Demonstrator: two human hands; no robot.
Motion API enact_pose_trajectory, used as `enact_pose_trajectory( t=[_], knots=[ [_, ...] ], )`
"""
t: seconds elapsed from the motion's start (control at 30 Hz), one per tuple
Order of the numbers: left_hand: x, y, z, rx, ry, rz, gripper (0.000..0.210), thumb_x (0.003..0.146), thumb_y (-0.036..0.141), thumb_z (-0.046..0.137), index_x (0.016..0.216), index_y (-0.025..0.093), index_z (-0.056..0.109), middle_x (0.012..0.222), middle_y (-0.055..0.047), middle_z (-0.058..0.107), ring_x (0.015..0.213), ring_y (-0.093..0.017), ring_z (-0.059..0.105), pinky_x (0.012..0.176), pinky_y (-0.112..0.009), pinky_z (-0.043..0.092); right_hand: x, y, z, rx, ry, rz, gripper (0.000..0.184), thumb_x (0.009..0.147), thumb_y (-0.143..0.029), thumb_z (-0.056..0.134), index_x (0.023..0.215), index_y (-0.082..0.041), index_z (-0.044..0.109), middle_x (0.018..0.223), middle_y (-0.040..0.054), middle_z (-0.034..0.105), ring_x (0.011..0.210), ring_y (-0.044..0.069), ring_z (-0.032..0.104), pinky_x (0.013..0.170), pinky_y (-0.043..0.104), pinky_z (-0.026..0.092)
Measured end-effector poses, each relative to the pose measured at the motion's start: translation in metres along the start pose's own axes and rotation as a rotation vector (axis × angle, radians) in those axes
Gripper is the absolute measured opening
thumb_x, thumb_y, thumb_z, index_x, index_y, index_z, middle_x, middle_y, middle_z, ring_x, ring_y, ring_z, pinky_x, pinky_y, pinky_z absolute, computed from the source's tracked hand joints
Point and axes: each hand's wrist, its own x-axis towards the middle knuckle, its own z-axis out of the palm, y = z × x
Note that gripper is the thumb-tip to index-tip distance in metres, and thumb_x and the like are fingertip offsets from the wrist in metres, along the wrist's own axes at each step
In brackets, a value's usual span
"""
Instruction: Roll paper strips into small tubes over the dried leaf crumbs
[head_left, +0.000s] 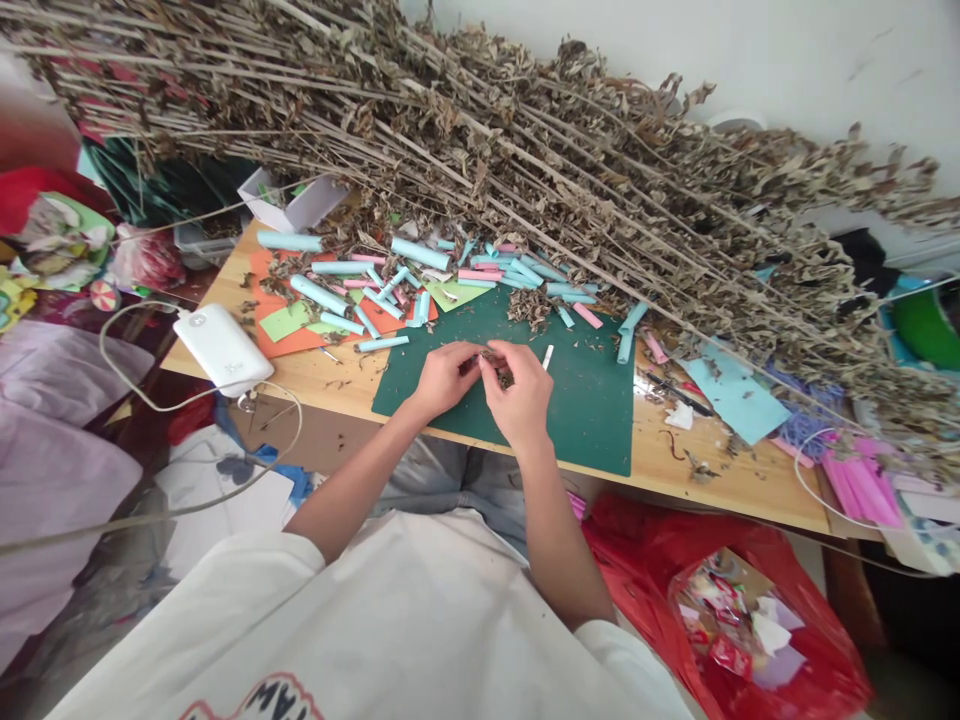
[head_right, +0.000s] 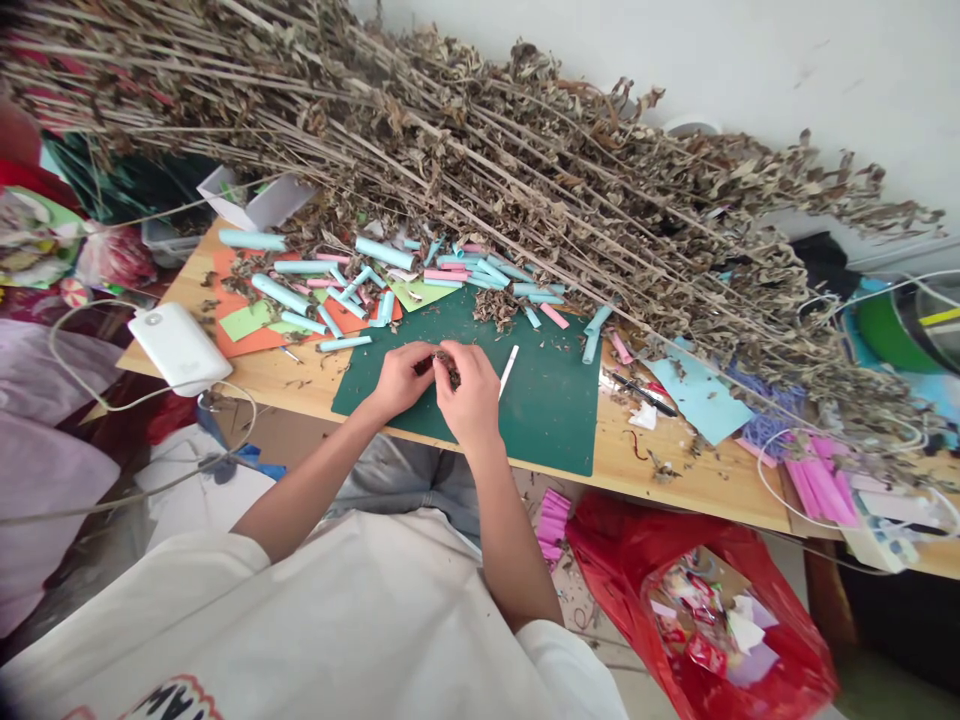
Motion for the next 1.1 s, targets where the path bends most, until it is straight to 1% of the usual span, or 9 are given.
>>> enact_pose_trajectory(
  t=[0.07, 0.13, 0.27, 0.53, 0.63, 0.73, 0.8, 0.93, 1.1],
  knots=[
    [0.0, 0.001, 0.0, -0.003, -0.003, -0.004, 0.016, 0.09, 0.023, 0.059, 0.099, 0.018, 0.072, 0.086, -0.006, 0.072, 0.077, -0.015, 0.065, 0.072, -0.026, 0.05, 0.001, 0.0, -0.001, 0.061, 0.036, 0.057, 0.02, 0.094, -0.029, 0.053, 0.111, -0.022, 0.061, 0.095, 0.0062, 0.069, 0.083, 0.018, 0.065, 0.079, 0.032, 0.055],
    [0.0, 0.002, -0.001, -0.001, -0.003, -0.007, 0.016, 0.091, 0.026, 0.06, 0.098, 0.018, 0.071, 0.086, -0.006, 0.072, 0.077, -0.016, 0.065, 0.072, -0.026, 0.05, 0.003, 0.0, -0.003, 0.079, 0.052, 0.081, 0.014, 0.093, -0.029, 0.053, 0.102, -0.022, 0.063, 0.09, 0.0046, 0.069, 0.08, 0.017, 0.064, 0.077, 0.031, 0.054],
    [0.001, 0.003, -0.001, 0.012, 0.005, -0.001, 0.016, 0.091, 0.026, 0.059, 0.097, 0.017, 0.071, 0.082, -0.005, 0.07, 0.075, -0.015, 0.064, 0.07, -0.025, 0.049, 0.008, -0.001, -0.008, 0.069, 0.002, 0.019, 0.015, 0.093, -0.027, 0.054, 0.086, -0.022, 0.066, 0.087, 0.0041, 0.067, 0.081, 0.017, 0.063, 0.077, 0.031, 0.052],
    [0.001, 0.0, 0.001, 0.045, 0.008, 0.021, 0.015, 0.089, 0.021, 0.059, 0.075, 0.017, 0.064, 0.069, -0.003, 0.062, 0.067, -0.014, 0.058, 0.064, -0.024, 0.044, 0.005, -0.001, -0.01, -0.059, -0.119, -0.037, 0.016, 0.094, -0.025, 0.051, 0.096, -0.022, 0.067, 0.098, 0.0074, 0.065, 0.094, 0.02, 0.062, 0.086, 0.033, 0.051],
    [0.001, 0.0, 0.0, 0.032, 0.0, 0.005, 0.013, 0.09, 0.024, 0.059, 0.082, 0.017, 0.067, 0.076, -0.004, 0.067, 0.072, -0.015, 0.062, 0.068, -0.025, 0.047, 0.006, 0.0, -0.01, 0.019, -0.09, 0.022, 0.02, 0.093, -0.027, 0.053, 0.111, -0.022, 0.062, 0.092, 0.0046, 0.066, 0.083, 0.018, 0.062, 0.08, 0.032, 0.052],
    [0.001, 0.001, -0.001, 0.011, -0.019, 0.013, 0.011, 0.089, 0.021, 0.06, 0.092, 0.017, 0.069, 0.087, -0.007, 0.072, 0.081, -0.018, 0.066, 0.074, -0.027, 0.049, 0.012, 0.001, -0.01, -0.023, -0.109, 0.039, 0.038, 0.089, -0.031, 0.061, 0.126, -0.023, 0.056, 0.087, 0.0025, 0.064, 0.079, 0.018, 0.061, 0.078, 0.032, 0.052],
    [0.001, 0.0, -0.001, 0.012, -0.028, 0.014, 0.011, 0.087, 0.018, 0.06, 0.093, 0.017, 0.07, 0.089, -0.007, 0.072, 0.083, -0.019, 0.067, 0.075, -0.028, 0.05, 0.017, -0.002, -0.009, -0.097, -0.148, 0.021, 0.041, 0.086, -0.031, 0.065, 0.125, -0.024, 0.058, 0.088, 0.0034, 0.064, 0.081, 0.02, 0.06, 0.077, 0.033, 0.051],
    [0.001, -0.003, 0.001, 0.037, -0.004, -0.001, 0.01, 0.084, 0.014, 0.06, 0.087, 0.016, 0.069, 0.082, -0.006, 0.07, 0.076, -0.018, 0.065, 0.07, -0.026, 0.048, 0.024, -0.009, -0.006, -0.202, -0.204, 0.008, 0.031, 0.084, -0.028, 0.066, 0.114, -0.022, 0.066, 0.098, 0.0073, 0.063, 0.089, 0.022, 0.061, 0.078, 0.034, 0.051],
    [0.0, -0.006, 0.003, 0.034, 0.018, 0.019, 0.014, 0.086, 0.016, 0.059, 0.073, 0.015, 0.065, 0.072, -0.005, 0.066, 0.068, -0.016, 0.061, 0.066, -0.025, 0.045, 0.025, -0.012, -0.005, -0.067, -0.247, 0.014, 0.027, 0.084, -0.02, 0.06, 0.11, -0.021, 0.068, 0.106, 0.008, 0.064, 0.094, 0.021, 0.062, 0.085, 0.033, 0.051]
  ],
)
